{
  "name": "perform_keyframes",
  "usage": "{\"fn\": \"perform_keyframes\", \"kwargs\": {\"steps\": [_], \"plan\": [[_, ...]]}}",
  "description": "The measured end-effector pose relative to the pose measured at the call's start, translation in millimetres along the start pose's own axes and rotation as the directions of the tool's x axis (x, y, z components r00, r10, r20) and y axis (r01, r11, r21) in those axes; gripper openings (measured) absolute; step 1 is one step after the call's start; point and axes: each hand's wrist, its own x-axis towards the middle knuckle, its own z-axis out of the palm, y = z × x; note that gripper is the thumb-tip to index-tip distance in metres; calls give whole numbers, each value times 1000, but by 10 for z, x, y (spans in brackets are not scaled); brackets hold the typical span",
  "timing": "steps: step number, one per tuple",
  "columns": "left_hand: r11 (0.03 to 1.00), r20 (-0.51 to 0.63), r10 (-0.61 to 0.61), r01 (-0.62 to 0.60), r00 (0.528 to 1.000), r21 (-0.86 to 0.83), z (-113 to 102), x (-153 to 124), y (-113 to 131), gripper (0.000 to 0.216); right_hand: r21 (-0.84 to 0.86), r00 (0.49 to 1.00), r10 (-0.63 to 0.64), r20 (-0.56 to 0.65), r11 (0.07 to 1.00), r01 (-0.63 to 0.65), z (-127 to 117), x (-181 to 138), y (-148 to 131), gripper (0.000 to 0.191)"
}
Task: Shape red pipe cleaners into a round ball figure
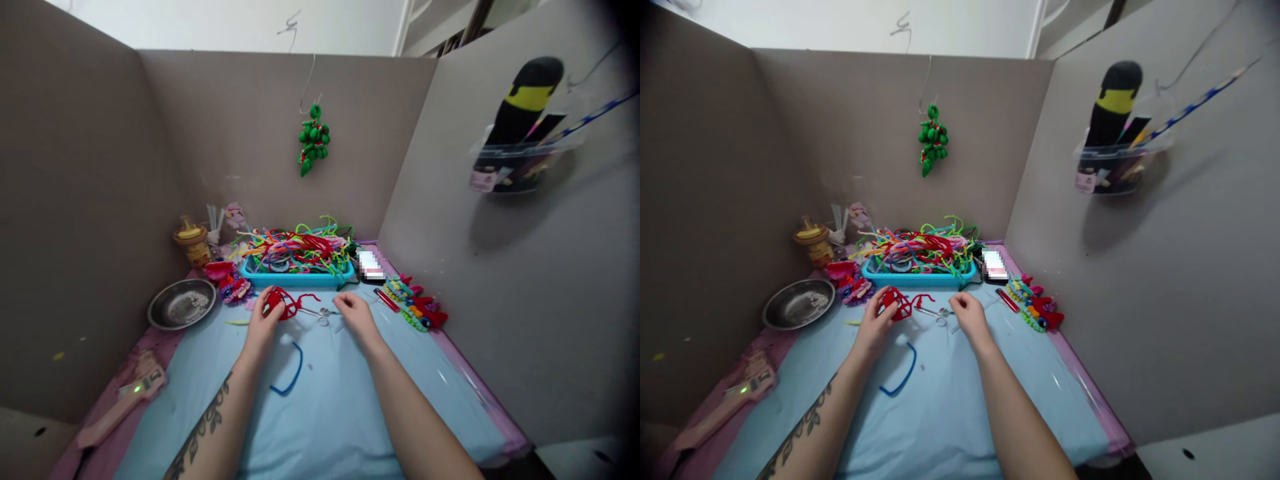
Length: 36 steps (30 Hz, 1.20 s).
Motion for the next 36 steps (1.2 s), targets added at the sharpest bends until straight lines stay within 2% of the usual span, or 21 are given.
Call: {"fn": "perform_keyframes", "kwargs": {"steps": [1, 3, 6, 10, 14, 18, 21, 25, 27, 30, 36], "plan": [[1000, -21, -20, 20, 1000, -18, -6, 9, -4, 61, -142, 998, -46, 53, 989, 53, -14, 2, 21, 13], [998, -49, -43, 41, 998, -42, -16, 27, -14, 62, -272, 988, -92, 124, 954, 124, -4, -13, 54, 10], [996, -47, -66, 63, 997, -64, -24, 46, -28, 62, -484, 937, -194, 292, 814, 320, 79, -55, 80, 25], [997, -46, -63, 61, 997, -36, -32, 56, -34, 60, -628, 938, -144, 316, 709, 320, 185, -88, 69, 15], [996, -87, -72, 67, 994, -66, -51, 77, -18, 60, -732, 944, -51, 325, 619, 285, 212, -102, 23, 16], [986, -99, -88, 72, 991, -153, -57, 104, 19, 59, -771, 930, 8, 368, 562, 300, 186, -119, -6, 16], [980, -99, -101, 82, 990, -179, -47, 109, 37, 58, -766, 913, 0, 407, 545, 341, 171, -143, -16, 17], [987, -123, -92, 74, 988, -143, -37, 90, 27, 57, -707, 903, -151, 403, 575, 412, 199, -169, -56, 17], [995, -133, -66, 54, 989, -87, -36, 76, 15, 57, -660, 869, -236, 435, 573, 486, 228, -178, -84, 18], [999, -141, 14, -19, 990, -37, -41, 60, 16, 58, -598, 815, -295, 498, 564, 569, 270, -202, -105, 19], [988, -185, 108, -127, 977, -92, -81, 50, 126, 57, -628, 803, -403, 438, 502, 595, 315, -251, -85, 14]]}}
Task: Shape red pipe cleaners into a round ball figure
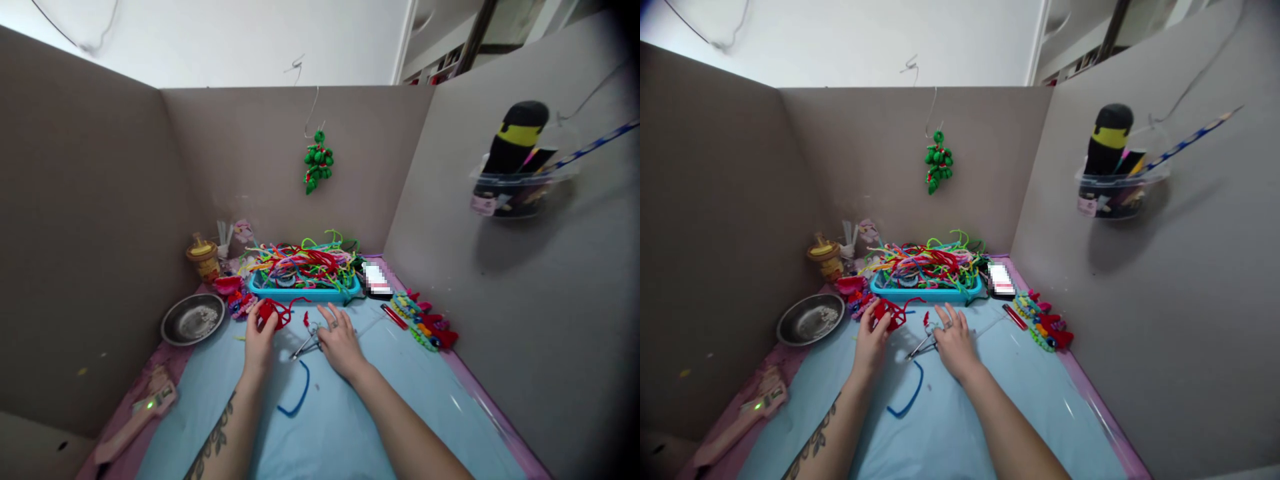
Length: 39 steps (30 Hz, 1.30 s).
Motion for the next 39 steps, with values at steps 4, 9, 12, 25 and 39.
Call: {"fn": "perform_keyframes", "kwargs": {"steps": [4, 9, 12, 25, 39], "plan": [[994, -9, -22, 21, 1000, -108, -18, 6, 50, 53, 34, 996, -89, 20, 995, 89, -3, 20, -8, 17], [992, -30, -25, 21, 999, -123, -34, 32, 17, 52, 128, 959, -187, 212, 978, 163, 0, 13, -11, 15], [986, -26, -60, 55, 998, -158, -49, 61, -1, 51, 128, 942, -127, 311, 988, 91, 11, -1, -10, 17], [993, 15, -78, 79, 997, -82, 11, 15, -9, 54, 310, 981, 181, 71, 931, -194, 60, -2, 131, 12], [982, 159, -185, 187, 970, 5, 69, -69, 1, 60, 476, 935, 20, 353, 857, -198, 32, -86, -115, 22]]}}
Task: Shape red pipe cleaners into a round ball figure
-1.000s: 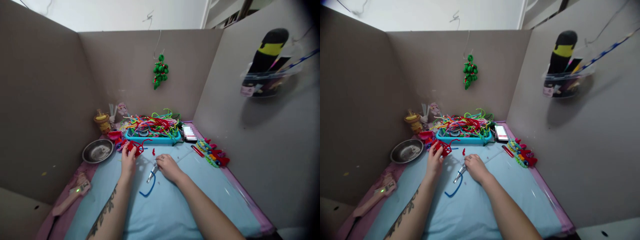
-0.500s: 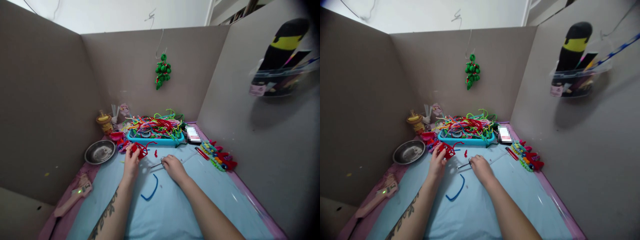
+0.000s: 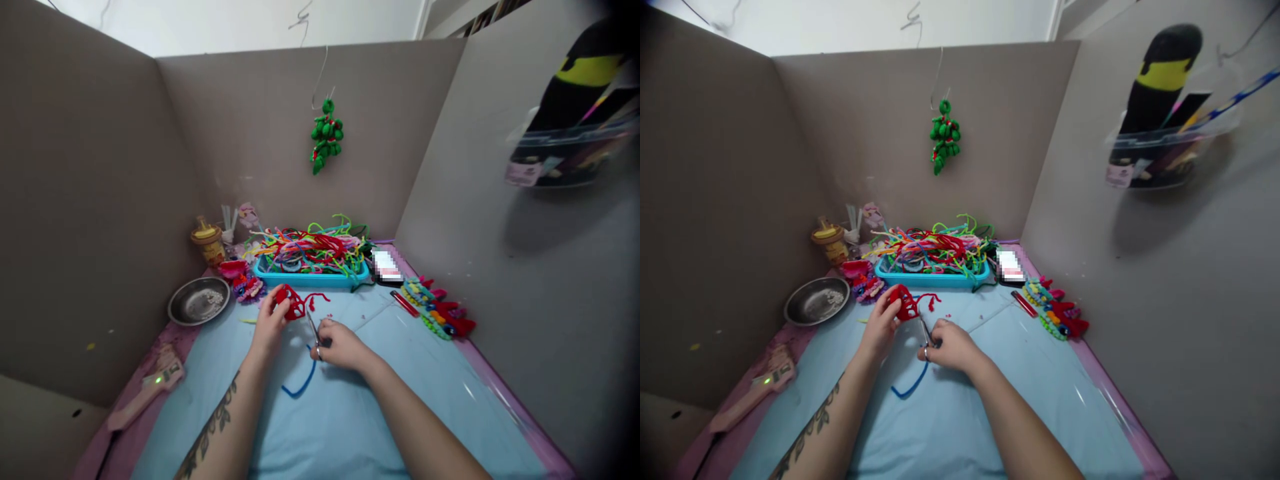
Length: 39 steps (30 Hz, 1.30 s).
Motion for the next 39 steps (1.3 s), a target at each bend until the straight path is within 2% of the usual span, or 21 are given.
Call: {"fn": "perform_keyframes", "kwargs": {"steps": [5, 14, 22, 29, 36, 39], "plan": [[999, 63, -40, 39, 997, 23, -8, -14, 0, 59, 147, 999, 2, 54, 989, -10, -37, 4, -41, 17], [991, 67, -16, 7, 998, 137, -81, 43, -13, 57, 328, 990, -19, 142, 944, -29, -110, -4, -104, 18], [996, 55, -59, 55, 997, 76, -76, 46, -6, 61, 472, 988, 15, 155, 877, -87, -126, -18, -105, 23], [996, 29, -78, 76, 997, 47, -50, 43, 1, 62, 508, 980, 134, 149, 839, -193, -112, -8, -174, 23], [995, 65, -53, 47, 996, 87, -47, 23, -7, 60, 449, 972, 89, 217, 875, -180, -64, 13, -137, 10], [994, 106, -45, 34, 993, 107, -68, 37, -33, 59, 454, 967, 31, 254, 879, -148, -75, 9, -154, 12]]}}
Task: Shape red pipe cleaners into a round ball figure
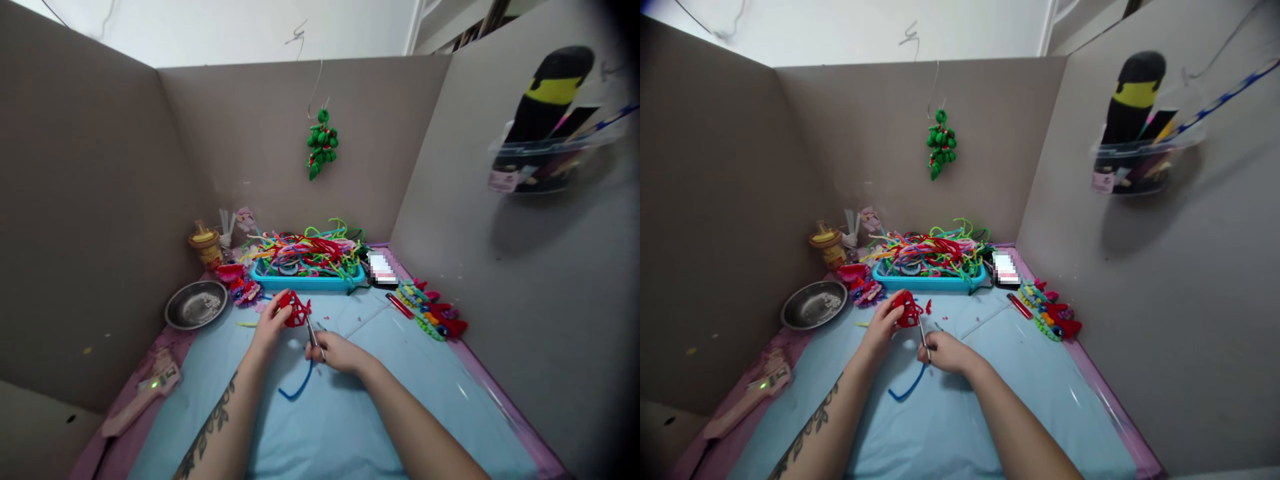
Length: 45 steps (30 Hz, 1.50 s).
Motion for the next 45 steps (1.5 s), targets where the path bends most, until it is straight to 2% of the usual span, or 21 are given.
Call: {"fn": "perform_keyframes", "kwargs": {"steps": [8, 13, 19, 23, 25, 27, 29, 32, 36, 40, 42, 45], "plan": [[1000, 48, -9, 10, 999, -10, -15, -3, 15, 59, 52, 999, -33, 24, 998, 32, -17, 28, 74, 14], [1000, 38, -22, 22, 999, -14, 5, -15, 47, 59, 93, 999, 31, -12, 995, -30, -19, 52, 158, 14], [998, 39, -19, 22, 999, -67, 1, -7, 39, 59, 132, 995, 50, -91, 991, -38, -33, 8, 57, 15], [993, 17, -11, 13, 1000, -119, -6, 6, 17, 59, 101, 994, 50, -96, 994, -40, -19, 27, 49, 9], [990, -21, -15, 12, 1000, -139, -1, 13, 15, 60, 56, 989, 21, -143, 998, -13, -22, 45, 64, 9], [988, -63, -26, 16, 998, -156, 4, 22, 16, 63, -29, 967, -53, -248, 998, 47, -48, 57, 86, 12], [984, -89, -44, 27, 995, -174, 7, 29, 15, 62, -144, 925, -106, -366, 988, 56, -100, 61, 119, 7], [979, -89, -80, 62, 993, -192, 7, 26, 10, 55, -287, 868, -79, -490, 955, -75, -202, 54, 199, 15], [982, -17, -111, 107, 994, -157, 34, -14, -11, 48, -468, 830, -75, -553, 852, -235, -290, 34, 300, 19], [991, 55, -114, 117, 992, -62, 95, -61, -65, 51, -475, 783, -27, -621, 808, -349, -280, 27, 318, 21], [991, 69, -123, 126, 990, -43, 119, -71, -97, 52, -428, 756, -39, -653, 843, -327, -256, 32, 298, 20], [989, 66, -133, 137, 989, -52, 136, -74, -125, 53, -334, 752, -119, -649, 932, -140, -209, 42, 242, 18]]}}
